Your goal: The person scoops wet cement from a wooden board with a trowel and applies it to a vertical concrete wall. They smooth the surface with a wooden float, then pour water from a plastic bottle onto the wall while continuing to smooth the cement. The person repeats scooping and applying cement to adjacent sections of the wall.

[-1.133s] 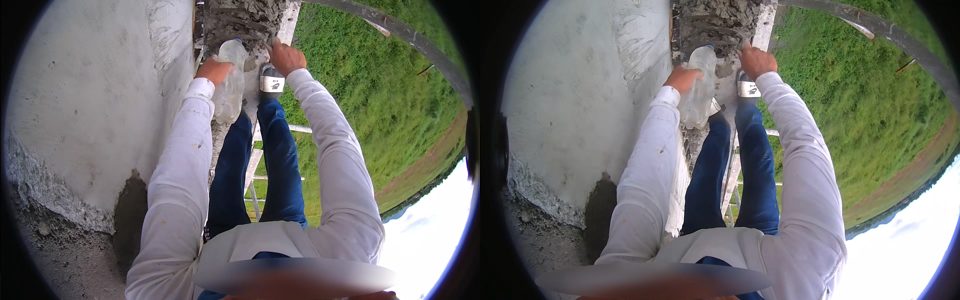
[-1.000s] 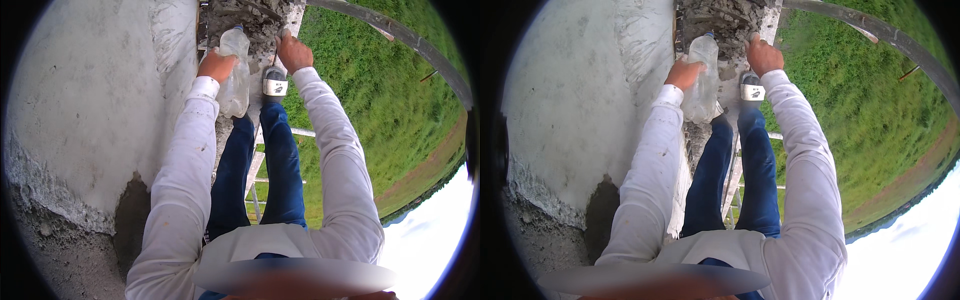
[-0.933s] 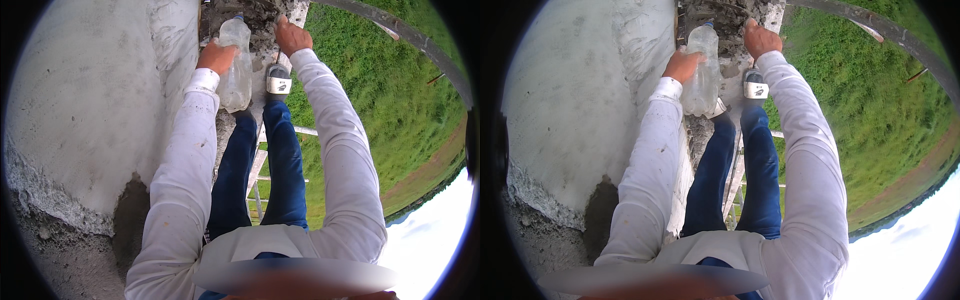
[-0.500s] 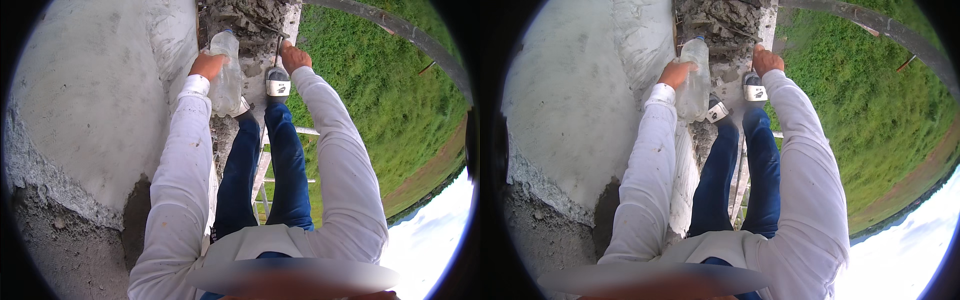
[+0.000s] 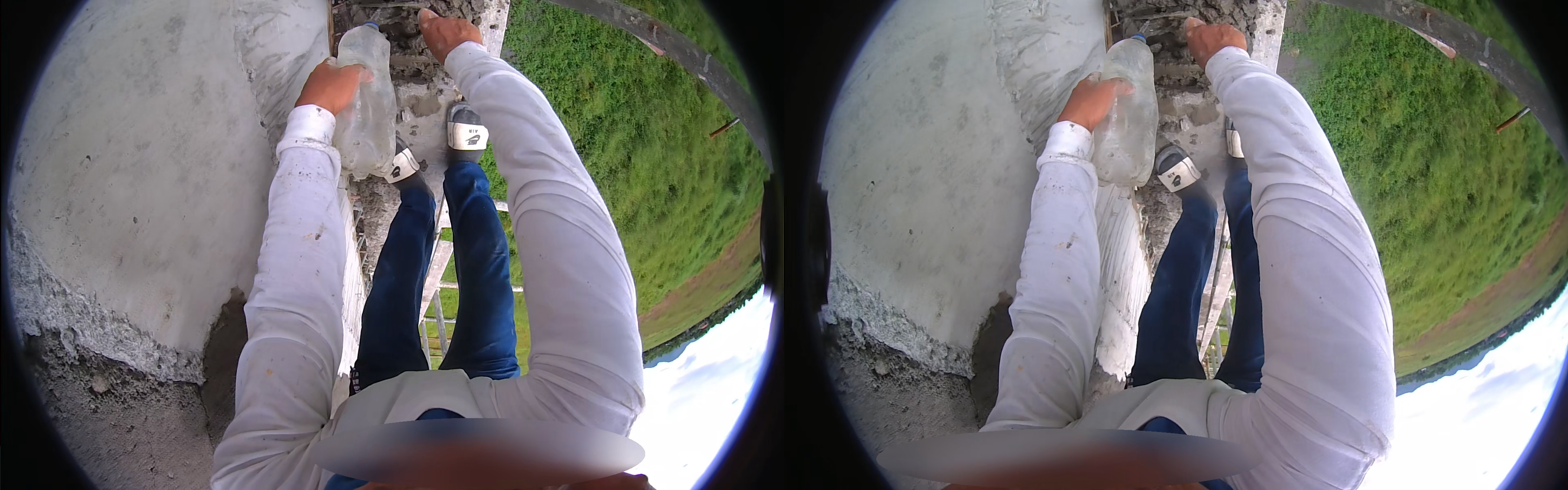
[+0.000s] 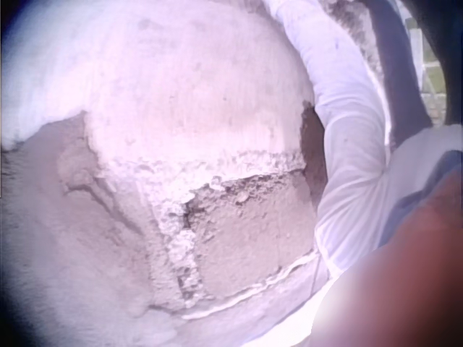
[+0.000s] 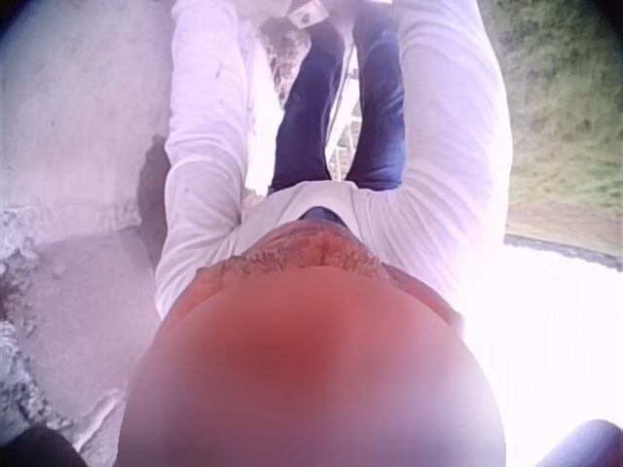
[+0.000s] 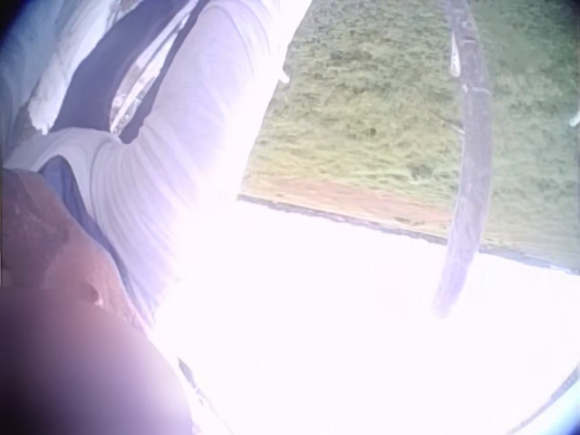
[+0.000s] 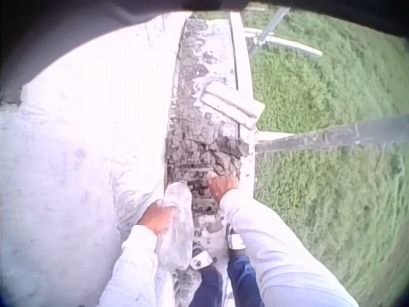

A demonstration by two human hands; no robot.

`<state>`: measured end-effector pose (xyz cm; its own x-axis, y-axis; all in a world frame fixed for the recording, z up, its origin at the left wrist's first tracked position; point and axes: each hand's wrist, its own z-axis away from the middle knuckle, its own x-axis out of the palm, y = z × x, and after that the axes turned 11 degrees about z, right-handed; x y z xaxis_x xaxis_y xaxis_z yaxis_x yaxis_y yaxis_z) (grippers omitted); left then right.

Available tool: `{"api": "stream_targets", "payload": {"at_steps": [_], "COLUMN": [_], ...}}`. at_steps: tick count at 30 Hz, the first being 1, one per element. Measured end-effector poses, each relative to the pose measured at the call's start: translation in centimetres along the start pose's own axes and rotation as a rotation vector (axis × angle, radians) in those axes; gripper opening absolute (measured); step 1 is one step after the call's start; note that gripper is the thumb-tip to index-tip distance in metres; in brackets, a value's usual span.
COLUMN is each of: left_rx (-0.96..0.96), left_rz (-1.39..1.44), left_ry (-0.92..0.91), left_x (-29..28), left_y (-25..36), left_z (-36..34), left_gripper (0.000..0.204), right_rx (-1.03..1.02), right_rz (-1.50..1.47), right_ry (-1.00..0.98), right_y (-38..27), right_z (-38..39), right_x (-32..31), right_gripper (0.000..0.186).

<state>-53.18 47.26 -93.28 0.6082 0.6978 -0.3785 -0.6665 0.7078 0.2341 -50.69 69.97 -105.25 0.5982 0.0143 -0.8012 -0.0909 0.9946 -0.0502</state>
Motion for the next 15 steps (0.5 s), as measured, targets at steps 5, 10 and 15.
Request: {"api": "stream_targets", "payload": {"at_steps": [5,10,15], "left_rx": [-0.077,0.010,0.044], "left_rz": [-0.041,-0.114,-0.110], "left_ry": [-0.043,-0.028,-0.098], "left_x": [0.5,0.9,0.8], "left_y": [-0.4,0.4,2.8], "left_z": [0.2,1.0,-1.2], "left_gripper": [0.082,0.076,0.069], "right_rx": [-0.020,0.220,0.110], "right_rz": [-0.023,-0.181,-0.036], "right_ry": [-0.144,-0.169,0.098], "right_y": [0.2,2.0,5.4], "right_z": [5.9,11.3,4.0], "right_x": [2.7,0.3,-3.6], "right_gripper": [0.021,0.024,0.020]}}
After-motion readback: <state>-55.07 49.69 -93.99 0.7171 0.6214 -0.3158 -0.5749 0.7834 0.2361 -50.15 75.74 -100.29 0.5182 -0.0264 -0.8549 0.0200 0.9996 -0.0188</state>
